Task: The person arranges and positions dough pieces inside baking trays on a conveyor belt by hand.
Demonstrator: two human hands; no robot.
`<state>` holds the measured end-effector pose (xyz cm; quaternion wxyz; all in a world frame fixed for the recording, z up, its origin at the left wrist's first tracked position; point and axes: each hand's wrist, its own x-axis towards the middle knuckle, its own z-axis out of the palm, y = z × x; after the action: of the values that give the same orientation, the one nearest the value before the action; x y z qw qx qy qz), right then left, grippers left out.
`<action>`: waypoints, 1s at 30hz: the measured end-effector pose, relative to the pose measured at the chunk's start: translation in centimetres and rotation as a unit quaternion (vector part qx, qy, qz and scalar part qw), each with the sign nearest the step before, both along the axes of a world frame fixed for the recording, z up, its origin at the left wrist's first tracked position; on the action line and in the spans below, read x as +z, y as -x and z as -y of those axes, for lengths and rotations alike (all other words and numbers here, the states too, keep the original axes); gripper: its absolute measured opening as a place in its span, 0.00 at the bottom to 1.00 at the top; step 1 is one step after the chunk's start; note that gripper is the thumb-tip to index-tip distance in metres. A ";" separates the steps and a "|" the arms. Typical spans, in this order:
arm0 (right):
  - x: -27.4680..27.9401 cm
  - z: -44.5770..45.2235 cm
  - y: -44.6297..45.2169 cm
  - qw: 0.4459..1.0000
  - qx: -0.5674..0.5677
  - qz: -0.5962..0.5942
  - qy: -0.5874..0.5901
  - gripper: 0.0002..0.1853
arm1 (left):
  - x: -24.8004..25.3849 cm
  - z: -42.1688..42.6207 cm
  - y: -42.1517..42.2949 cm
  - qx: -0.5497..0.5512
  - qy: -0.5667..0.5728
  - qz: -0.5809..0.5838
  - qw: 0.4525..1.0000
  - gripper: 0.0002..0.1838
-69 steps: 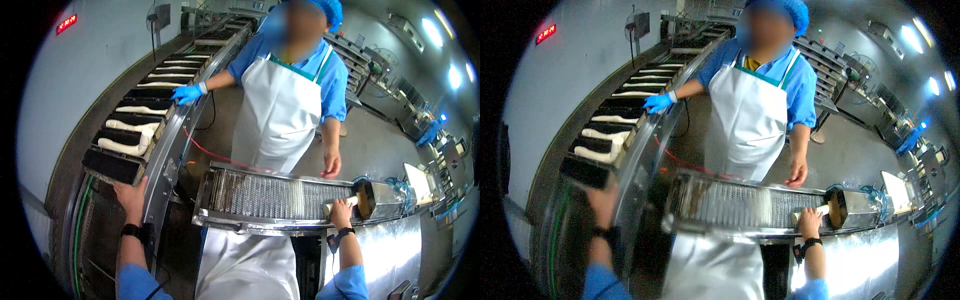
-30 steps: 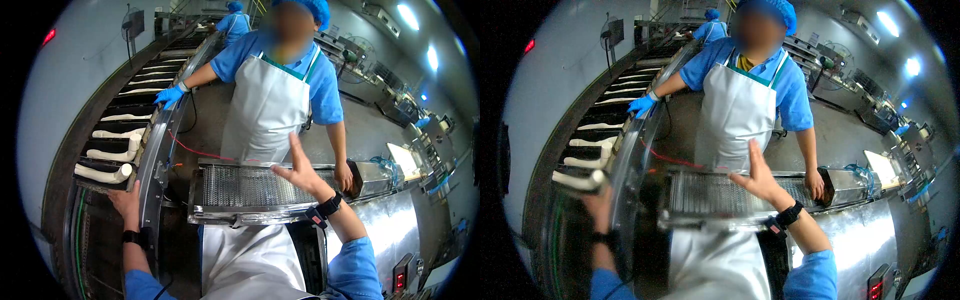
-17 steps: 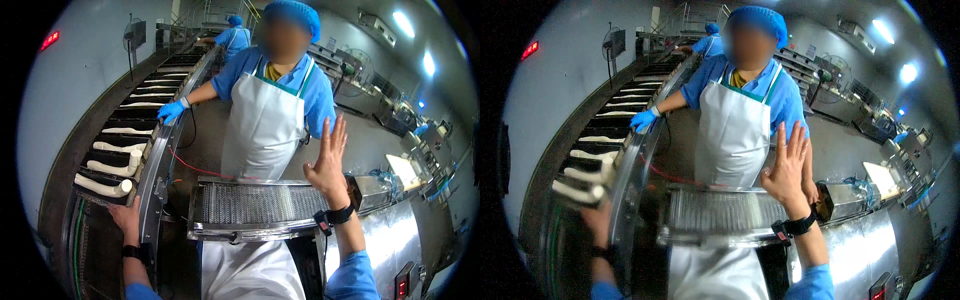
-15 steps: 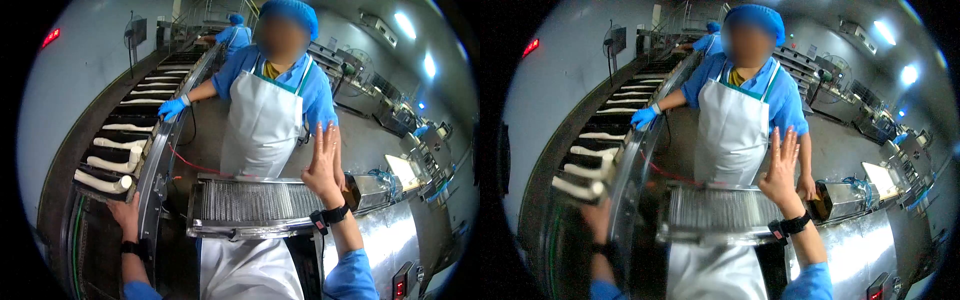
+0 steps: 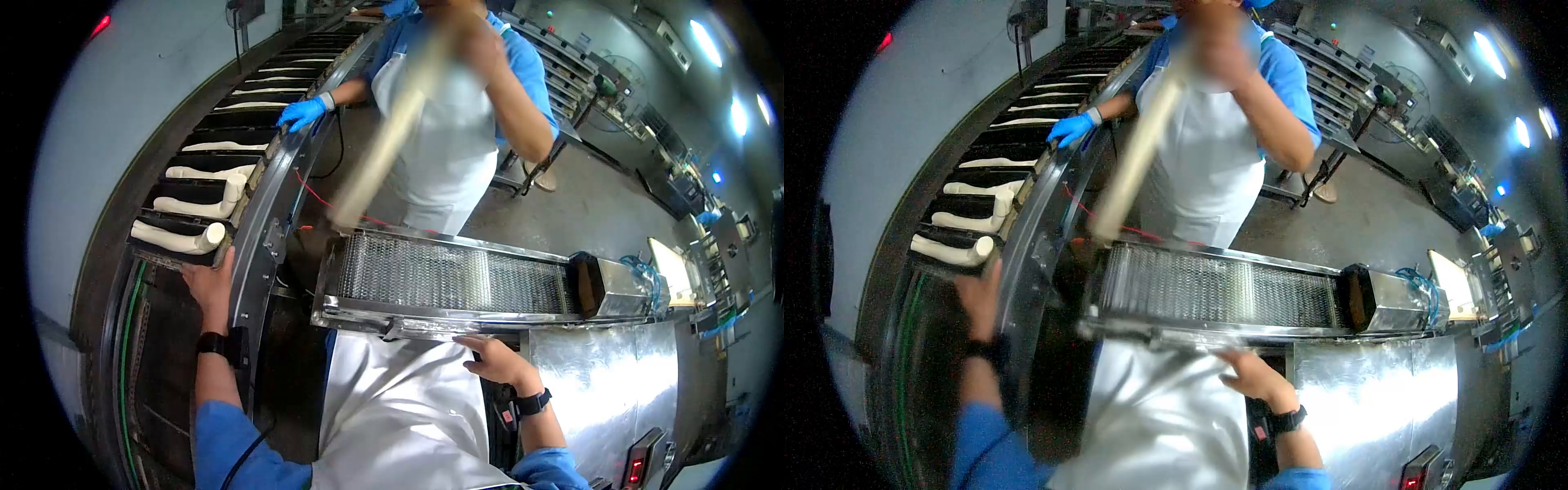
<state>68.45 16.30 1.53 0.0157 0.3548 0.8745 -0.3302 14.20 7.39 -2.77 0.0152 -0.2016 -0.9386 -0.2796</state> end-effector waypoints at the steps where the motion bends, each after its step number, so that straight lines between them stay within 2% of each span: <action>1: 0.4 0.5 0.1 1.000 0.004 -0.001 -0.001 0.31 | 0.2 0.1 -0.2 0.008 -0.029 0.013 0.999 0.71; 3: 1.3 1.6 0.3 0.994 -0.081 -0.057 0.039 0.30 | -0.7 0.1 0.1 0.020 -0.050 0.009 0.999 0.70; 5: 1.2 2.6 0.5 0.991 -0.095 -0.083 0.037 0.29 | -0.9 1.3 0.1 0.036 -0.069 0.003 0.997 0.70; 7: 1.1 3.1 0.3 0.987 -0.110 -0.111 0.035 0.28 | -0.8 2.2 0.4 0.004 -0.203 0.043 0.978 0.68; 8: 1.0 3.3 0.2 0.984 -0.118 -0.127 0.034 0.28 | -1.6 2.0 1.0 0.061 -0.213 -0.056 0.974 0.63; 11: 1.1 3.8 0.6 0.982 -0.120 -0.145 0.029 0.27 | 0.3 2.8 1.9 0.036 -0.206 -0.109 0.972 0.59; 13: 1.1 3.7 0.6 0.983 -0.123 -0.130 0.040 0.27 | 1.1 2.2 2.3 0.018 -0.270 -0.048 0.961 0.56; 15: 0.8 3.7 0.7 0.985 -0.114 -0.126 0.037 0.27 | 0.6 1.5 3.4 0.054 -0.342 0.067 0.936 0.54; 17: 0.8 3.6 1.2 0.985 -0.109 -0.129 0.028 0.27 | 3.3 1.7 2.0 0.098 -0.402 0.273 0.868 0.53; 18: 1.0 3.7 1.2 0.984 -0.113 -0.134 0.032 0.27 | -0.8 3.8 5.5 -0.063 -0.394 0.245 0.884 0.50; 19: 1.0 3.9 1.2 0.983 -0.118 -0.139 0.034 0.26 | -1.4 4.6 5.9 -0.114 -0.388 0.224 0.887 0.41; 20: 0.9 3.8 1.1 0.983 -0.117 -0.138 0.032 0.26 | 0.1 5.3 4.1 -0.144 -0.355 0.154 0.911 0.32; 22: 0.9 3.8 1.2 0.983 -0.127 -0.122 0.046 0.26 | 0.5 7.5 3.7 -0.173 -0.322 0.064 0.929 0.16; 25: 0.9 3.6 1.1 0.984 -0.132 -0.106 0.054 0.26 | -2.4 8.3 7.1 -0.102 -0.360 0.103 0.922 0.23; 28: 1.5 3.7 0.5 0.983 -0.137 -0.119 0.040 0.26 | -8.3 8.3 14.2 0.017 -0.384 0.103 0.917 0.31; 29: 1.7 3.8 0.5 0.980 -0.149 -0.128 0.037 0.26 | -11.4 8.8 17.6 0.064 -0.365 0.075 0.926 0.34; 30: 1.3 3.7 0.2 0.980 -0.149 -0.129 0.038 0.26 | -10.1 9.7 17.4 0.121 -0.260 0.091 0.954 0.38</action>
<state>68.21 12.58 2.79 -0.1334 0.4342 0.7936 -0.4048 -3.24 -2.33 -12.92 0.0154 -0.0498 -0.8482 -0.5271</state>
